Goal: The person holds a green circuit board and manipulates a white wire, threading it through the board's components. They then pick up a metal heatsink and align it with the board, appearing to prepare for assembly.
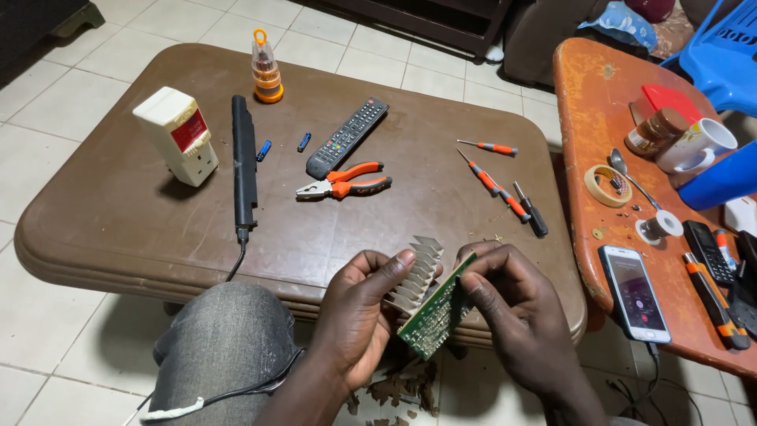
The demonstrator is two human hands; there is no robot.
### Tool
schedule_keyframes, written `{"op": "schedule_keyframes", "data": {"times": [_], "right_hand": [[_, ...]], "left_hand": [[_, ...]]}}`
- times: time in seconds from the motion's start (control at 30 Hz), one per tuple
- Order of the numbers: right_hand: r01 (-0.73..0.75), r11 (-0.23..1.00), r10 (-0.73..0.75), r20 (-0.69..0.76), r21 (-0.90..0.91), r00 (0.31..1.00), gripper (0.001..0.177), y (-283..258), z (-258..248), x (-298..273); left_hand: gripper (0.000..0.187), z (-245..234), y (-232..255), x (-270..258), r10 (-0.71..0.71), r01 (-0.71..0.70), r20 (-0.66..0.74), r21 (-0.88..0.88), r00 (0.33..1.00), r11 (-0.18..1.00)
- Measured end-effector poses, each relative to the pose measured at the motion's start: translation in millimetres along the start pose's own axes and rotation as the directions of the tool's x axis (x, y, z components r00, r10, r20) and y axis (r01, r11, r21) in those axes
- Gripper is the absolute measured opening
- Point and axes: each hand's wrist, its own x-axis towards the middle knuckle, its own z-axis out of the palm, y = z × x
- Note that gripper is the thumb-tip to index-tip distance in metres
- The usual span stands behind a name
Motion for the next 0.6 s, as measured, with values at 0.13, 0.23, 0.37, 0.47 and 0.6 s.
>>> {"op": "schedule_keyframes", "data": {"times": [0.13,0.23,0.37,0.47,0.6], "right_hand": [[-0.005,1.000,0.005,0.032,0.000,0.999,0.013,3,-5,-1],[-0.025,1.000,0.025,0.019,-0.009,1.000,0.012,2,-6,-1],[0.024,0.998,-0.022,0.026,-0.061,0.999,0.011,1,-7,0],[0.053,0.992,-0.049,0.036,-0.118,0.998,0.010,5,-9,3],[0.089,0.968,-0.079,0.054,-0.233,0.995,0.008,9,-9,2]], "left_hand": [[0.023,-4,-3,3,0.134,-0.135,0.023,0.117,0.991,0.984],[0.040,3,2,-3,0.062,-0.061,0.006,0.206,0.998,0.977],[0.041,2,-1,-4,0.105,-0.127,0.099,0.259,0.990,0.958],[0.040,2,0,-4,0.127,-0.163,0.126,0.339,0.984,0.927],[0.042,2,0,-8,0.066,-0.109,0.125,0.384,0.990,0.917]]}}
